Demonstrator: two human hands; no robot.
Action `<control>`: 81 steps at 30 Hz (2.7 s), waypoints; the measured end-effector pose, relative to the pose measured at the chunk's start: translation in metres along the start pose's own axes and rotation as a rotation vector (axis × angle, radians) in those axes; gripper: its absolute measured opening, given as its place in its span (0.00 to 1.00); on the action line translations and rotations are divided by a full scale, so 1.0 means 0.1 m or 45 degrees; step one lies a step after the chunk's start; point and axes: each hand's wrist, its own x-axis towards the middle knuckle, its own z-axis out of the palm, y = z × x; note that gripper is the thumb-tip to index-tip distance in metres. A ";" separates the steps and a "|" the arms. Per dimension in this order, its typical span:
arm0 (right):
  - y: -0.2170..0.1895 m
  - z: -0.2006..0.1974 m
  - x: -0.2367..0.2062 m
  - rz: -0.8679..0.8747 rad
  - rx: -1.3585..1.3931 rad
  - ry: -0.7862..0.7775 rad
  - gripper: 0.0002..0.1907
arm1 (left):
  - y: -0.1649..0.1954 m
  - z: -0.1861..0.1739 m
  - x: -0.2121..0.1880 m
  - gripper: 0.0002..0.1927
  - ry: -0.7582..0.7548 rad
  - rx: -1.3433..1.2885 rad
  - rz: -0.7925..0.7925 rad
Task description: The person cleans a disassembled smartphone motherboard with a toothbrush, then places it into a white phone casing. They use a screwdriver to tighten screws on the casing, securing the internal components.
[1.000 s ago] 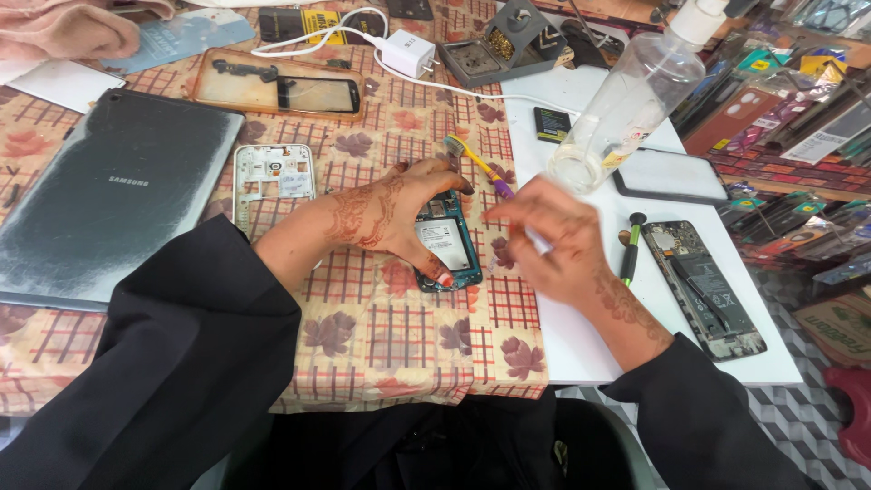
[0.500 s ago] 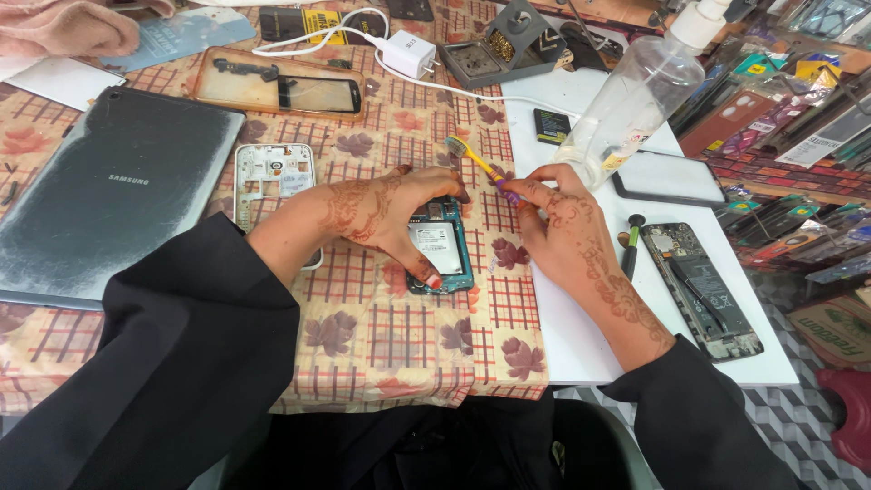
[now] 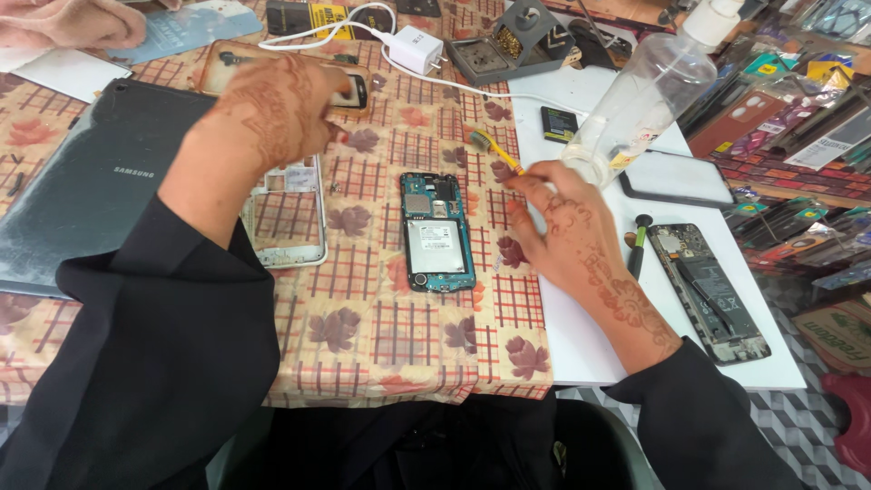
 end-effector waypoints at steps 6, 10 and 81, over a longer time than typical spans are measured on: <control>-0.11 -0.04 0.02 -0.515 0.209 -0.362 0.37 | -0.09 -0.10 -0.12 0.22 -0.166 0.186 -0.206; -0.14 -0.07 0.06 -0.512 0.147 -0.434 0.44 | -0.09 -0.09 -0.11 0.24 -0.264 0.284 -0.180; 0.09 -0.03 -0.09 0.016 1.225 -0.257 0.33 | 0.28 0.14 -0.02 0.30 -0.725 -2.358 0.465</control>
